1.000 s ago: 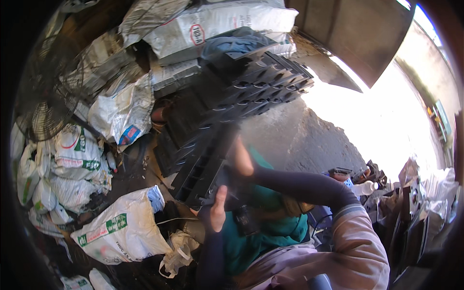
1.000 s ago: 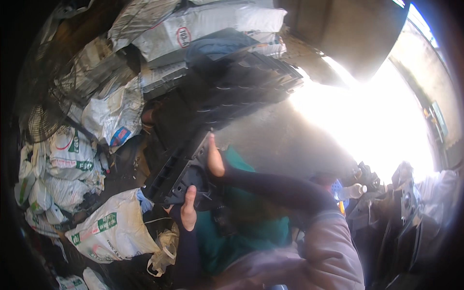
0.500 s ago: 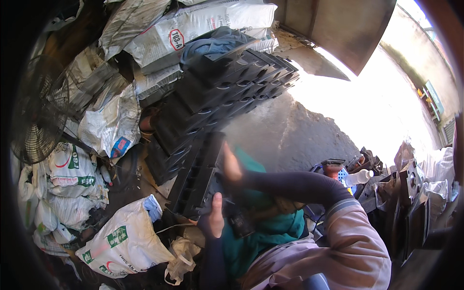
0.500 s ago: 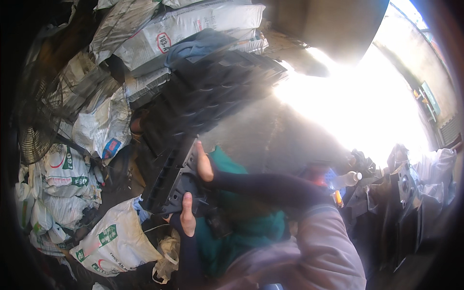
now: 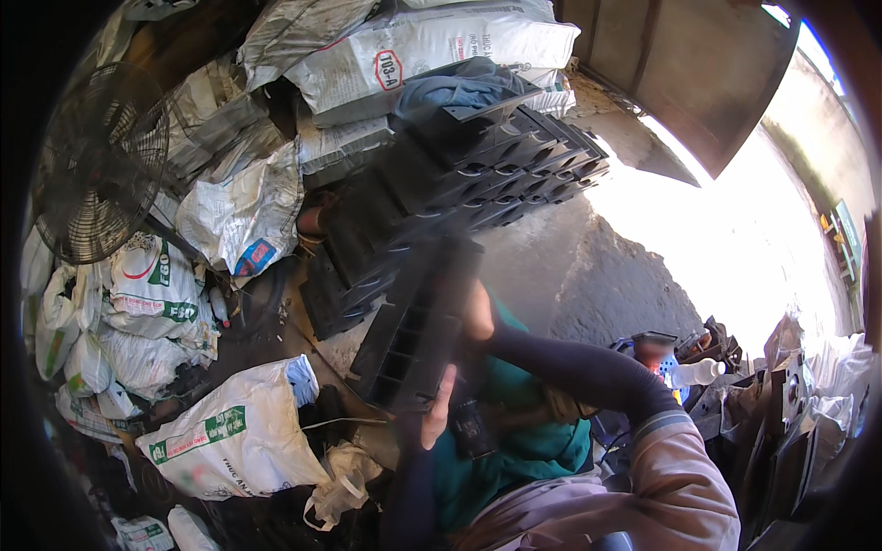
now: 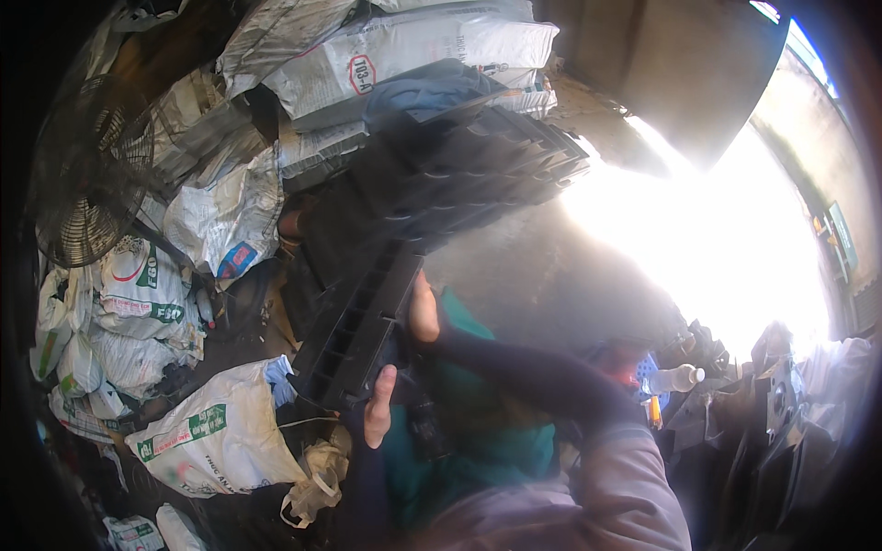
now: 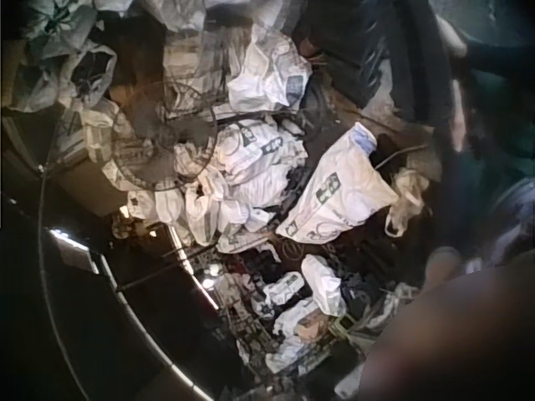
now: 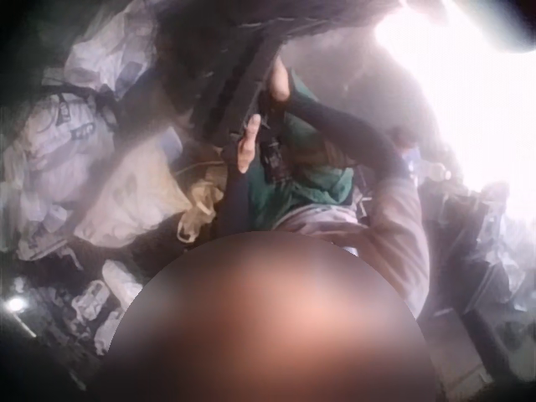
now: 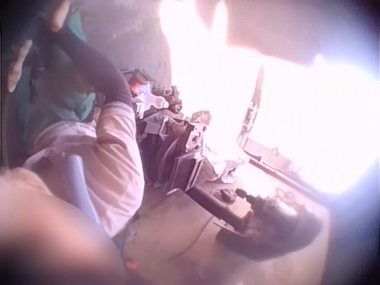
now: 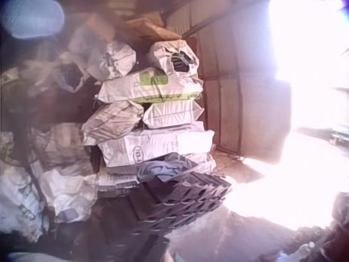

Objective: The person sits on the floor and uses a cordless drill to fasten screws into a black plastic component. They then pick up a second plastic part, align it with the first, and continue fastening screws to join the two pieces together.

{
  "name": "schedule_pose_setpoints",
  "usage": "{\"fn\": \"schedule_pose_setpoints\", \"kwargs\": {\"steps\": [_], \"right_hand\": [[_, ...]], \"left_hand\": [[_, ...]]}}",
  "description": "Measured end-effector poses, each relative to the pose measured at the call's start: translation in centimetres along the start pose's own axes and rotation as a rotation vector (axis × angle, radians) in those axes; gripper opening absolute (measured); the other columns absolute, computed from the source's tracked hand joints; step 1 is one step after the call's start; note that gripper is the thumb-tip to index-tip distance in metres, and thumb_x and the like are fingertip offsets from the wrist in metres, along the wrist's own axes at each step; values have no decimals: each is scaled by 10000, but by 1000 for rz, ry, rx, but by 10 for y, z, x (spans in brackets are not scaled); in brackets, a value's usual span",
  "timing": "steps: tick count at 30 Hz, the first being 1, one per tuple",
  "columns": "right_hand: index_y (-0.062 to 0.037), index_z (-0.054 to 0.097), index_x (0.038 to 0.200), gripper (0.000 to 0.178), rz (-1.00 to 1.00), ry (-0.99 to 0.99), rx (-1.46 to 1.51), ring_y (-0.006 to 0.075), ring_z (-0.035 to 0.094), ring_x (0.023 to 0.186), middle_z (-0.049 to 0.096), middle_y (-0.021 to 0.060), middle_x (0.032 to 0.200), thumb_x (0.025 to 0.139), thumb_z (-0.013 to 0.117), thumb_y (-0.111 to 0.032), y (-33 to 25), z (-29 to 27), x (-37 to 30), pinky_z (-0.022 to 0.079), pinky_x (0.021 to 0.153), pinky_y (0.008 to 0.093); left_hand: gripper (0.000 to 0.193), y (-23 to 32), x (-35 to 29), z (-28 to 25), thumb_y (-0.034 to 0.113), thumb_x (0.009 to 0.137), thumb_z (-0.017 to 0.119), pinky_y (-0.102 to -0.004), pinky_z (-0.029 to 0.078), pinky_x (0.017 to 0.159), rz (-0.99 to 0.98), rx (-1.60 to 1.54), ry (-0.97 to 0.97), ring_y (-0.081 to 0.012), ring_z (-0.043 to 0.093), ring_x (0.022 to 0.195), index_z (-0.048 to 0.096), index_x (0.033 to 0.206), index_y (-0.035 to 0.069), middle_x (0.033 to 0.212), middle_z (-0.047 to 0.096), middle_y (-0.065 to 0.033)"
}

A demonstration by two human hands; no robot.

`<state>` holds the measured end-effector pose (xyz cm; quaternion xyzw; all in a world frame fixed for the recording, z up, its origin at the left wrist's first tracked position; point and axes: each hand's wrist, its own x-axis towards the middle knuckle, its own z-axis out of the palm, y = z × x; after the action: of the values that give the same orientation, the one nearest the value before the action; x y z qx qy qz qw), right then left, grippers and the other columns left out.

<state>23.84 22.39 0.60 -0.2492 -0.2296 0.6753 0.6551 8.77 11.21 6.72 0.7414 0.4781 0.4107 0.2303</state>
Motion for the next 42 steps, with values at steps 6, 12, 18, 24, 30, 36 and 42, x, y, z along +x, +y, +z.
{"fn": "schedule_pose_setpoints", "kwargs": {"steps": [6, 12, 18, 24, 30, 36, 42], "right_hand": [[-38, 596, 1128, 591, -52, -343, 197, 179, 636, 834, 653, 83, 1010, 1028, 277, -525, -23, 6, 16, 535, 739, 332], [-52, 623, 1070, 533, 182, -827, 762, 180, 652, 850, 659, 81, 998, 1033, 311, -483, -17, 0, 32, 549, 731, 326], [-42, 627, 1075, 443, 255, -668, 829, 164, 652, 804, 670, 82, 969, 1036, 361, -394, -7, -25, 40, 548, 714, 285], [-83, 616, 960, 512, 157, -152, 271, 130, 599, 725, 643, 31, 877, 1022, 341, -510, -21, -9, 18, 506, 655, 304], [-37, 628, 1025, 598, 257, -45, 185, 148, 637, 771, 674, 41, 908, 1010, 323, -551, -30, 17, 3, 517, 738, 302], [-41, 655, 971, 655, 207, -277, 309, 161, 643, 783, 682, 48, 877, 993, 310, -598, -9, 17, 5, 511, 747, 296], [-38, 659, 934, 680, 225, -139, 237, 147, 627, 773, 674, 42, 847, 970, 339, -637, 6, 25, -3, 492, 750, 290]], "left_hand": [[350, -43, -22, 8, 72, 841, 705, -340, 479, 927, 233, 220, -49, -232, 625, 1058, 621, 1176, 15, 1149, 651, -120], [355, -50, -24, 17, 77, 844, 700, -349, 467, 951, 205, 169, 28, -237, 618, 1084, 625, 1187, 25, 1177, 642, -122], [360, -44, -22, 13, 83, 847, 696, -357, 455, 974, 195, 128, 49, -242, 611, 1109, 630, 1197, 34, 1206, 634, -124], [366, -64, -46, 1, 89, 849, 692, -366, 443, 998, 257, 236, 7, -248, 603, 1135, 634, 1208, 43, 1234, 625, -126], [372, -94, -68, -23, 94, 852, 688, -375, 430, 1021, 437, 614, -94, -253, 596, 1161, 639, 1218, 53, 1262, 617, -129], [340, -79, -64, -22, 81, 851, 701, -388, 450, 993, 124, 93, 50, -279, 608, 1136, 648, 1178, 5, 1215, 644, -138], [398, -79, -73, -46, 124, 826, 751, -336, 485, 903, 43, -37, 77, -240, 625, 1075, 631, 1171, -33, 1195, 644, -155]]}}
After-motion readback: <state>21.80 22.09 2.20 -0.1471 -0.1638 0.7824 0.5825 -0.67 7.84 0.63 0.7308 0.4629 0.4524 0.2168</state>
